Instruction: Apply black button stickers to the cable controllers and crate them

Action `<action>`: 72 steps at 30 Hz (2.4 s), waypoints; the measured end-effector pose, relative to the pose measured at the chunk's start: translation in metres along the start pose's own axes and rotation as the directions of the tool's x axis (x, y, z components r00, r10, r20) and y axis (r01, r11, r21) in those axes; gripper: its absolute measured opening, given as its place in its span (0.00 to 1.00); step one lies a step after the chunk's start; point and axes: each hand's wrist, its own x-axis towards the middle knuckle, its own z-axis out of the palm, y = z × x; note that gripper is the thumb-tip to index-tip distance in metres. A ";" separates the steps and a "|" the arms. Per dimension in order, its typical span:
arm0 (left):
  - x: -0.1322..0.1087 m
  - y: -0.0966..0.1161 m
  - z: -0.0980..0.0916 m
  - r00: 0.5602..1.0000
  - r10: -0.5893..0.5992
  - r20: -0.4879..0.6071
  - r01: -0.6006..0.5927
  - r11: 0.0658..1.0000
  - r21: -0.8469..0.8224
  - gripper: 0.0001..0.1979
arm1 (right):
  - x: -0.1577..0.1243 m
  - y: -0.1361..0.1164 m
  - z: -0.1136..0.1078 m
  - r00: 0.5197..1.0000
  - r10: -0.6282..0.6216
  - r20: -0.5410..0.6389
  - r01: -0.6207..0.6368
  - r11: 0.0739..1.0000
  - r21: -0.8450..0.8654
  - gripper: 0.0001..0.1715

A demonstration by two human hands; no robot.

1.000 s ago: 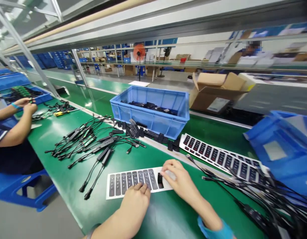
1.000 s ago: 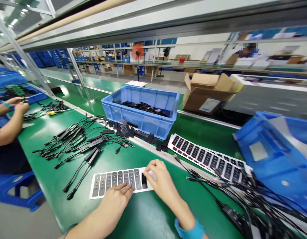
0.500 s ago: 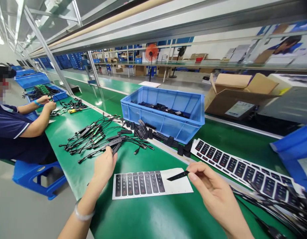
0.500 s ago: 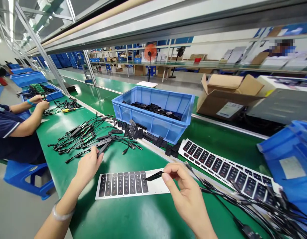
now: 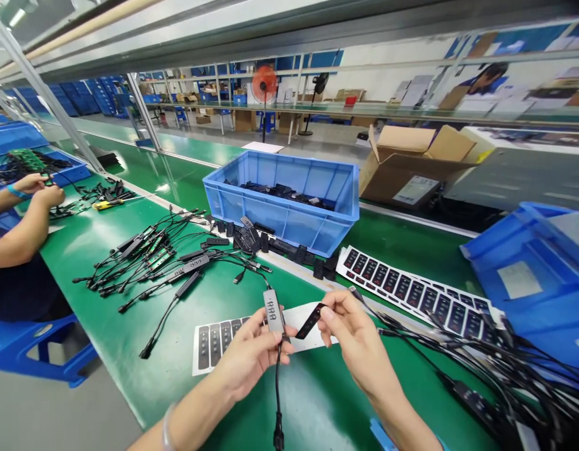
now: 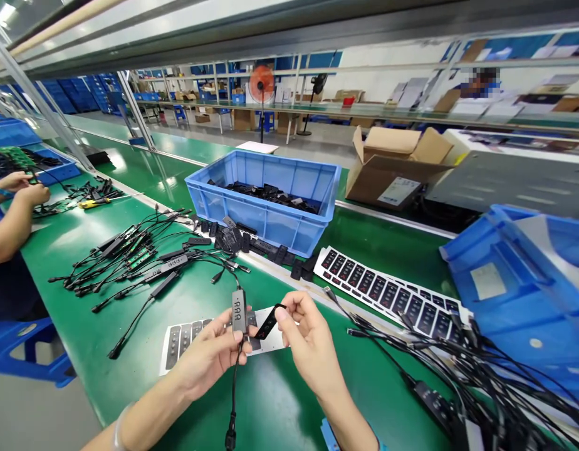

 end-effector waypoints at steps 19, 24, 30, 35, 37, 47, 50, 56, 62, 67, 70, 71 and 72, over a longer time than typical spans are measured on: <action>-0.005 -0.017 0.000 0.979 0.001 0.206 -0.053 0.967 0.250 0.31 | -0.002 0.017 0.018 0.986 0.147 0.074 -0.152 0.987 0.055 0.17; -0.006 -0.016 0.000 0.978 -0.002 0.208 -0.053 0.964 0.260 0.33 | -0.003 0.016 0.018 0.984 0.156 0.086 -0.160 0.986 0.048 0.16; -0.005 -0.016 0.001 0.980 -0.007 0.200 -0.051 0.958 0.281 0.34 | -0.003 0.018 0.018 0.984 0.150 0.094 -0.156 0.987 0.050 0.16; -0.004 -0.016 0.000 0.978 0.000 0.209 -0.062 0.956 0.288 0.34 | -0.003 0.022 0.018 0.986 0.137 0.092 -0.141 0.990 0.029 0.15; -0.005 -0.016 0.000 0.980 0.002 0.200 -0.062 0.955 0.291 0.34 | -0.004 0.022 0.019 0.987 0.136 0.088 -0.138 0.990 0.019 0.14; -0.006 -0.016 0.003 0.985 0.011 0.170 -0.070 0.936 0.344 0.35 | -0.004 0.022 0.021 0.992 0.111 0.057 -0.107 0.992 -0.071 0.12; -0.006 -0.017 0.003 0.985 0.014 0.170 -0.074 0.934 0.349 0.35 | -0.004 0.025 0.021 0.993 0.107 0.044 -0.102 0.991 -0.091 0.12; -0.004 -0.017 0.003 0.986 0.021 0.164 -0.080 0.930 0.360 0.34 | -0.006 0.032 0.023 0.994 0.105 0.004 -0.103 0.980 -0.169 0.13; -0.003 -0.013 0.001 0.991 0.065 0.119 -0.100 0.943 0.319 0.26 | -0.006 0.029 0.025 0.984 0.167 0.056 -0.151 0.966 -0.212 0.28; -0.004 -0.012 0.002 0.991 0.061 0.116 -0.095 0.944 0.315 0.22 | -0.003 0.018 0.019 0.969 0.217 0.116 -0.186 0.954 -0.234 0.43; -0.004 -0.013 0.001 0.989 0.038 0.146 -0.082 0.947 0.310 0.21 | -0.004 0.014 0.020 0.897 0.327 0.298 -0.292 0.943 -0.156 0.40; -0.004 -0.014 0.001 0.988 0.034 0.149 -0.080 0.948 0.308 0.20 | -0.004 0.015 0.021 0.892 0.324 0.317 -0.300 0.946 -0.122 0.38; -0.003 -0.014 0.000 0.988 0.031 0.150 -0.077 0.947 0.311 0.19 | -0.004 0.016 0.023 0.901 0.299 0.313 -0.284 0.954 -0.092 0.34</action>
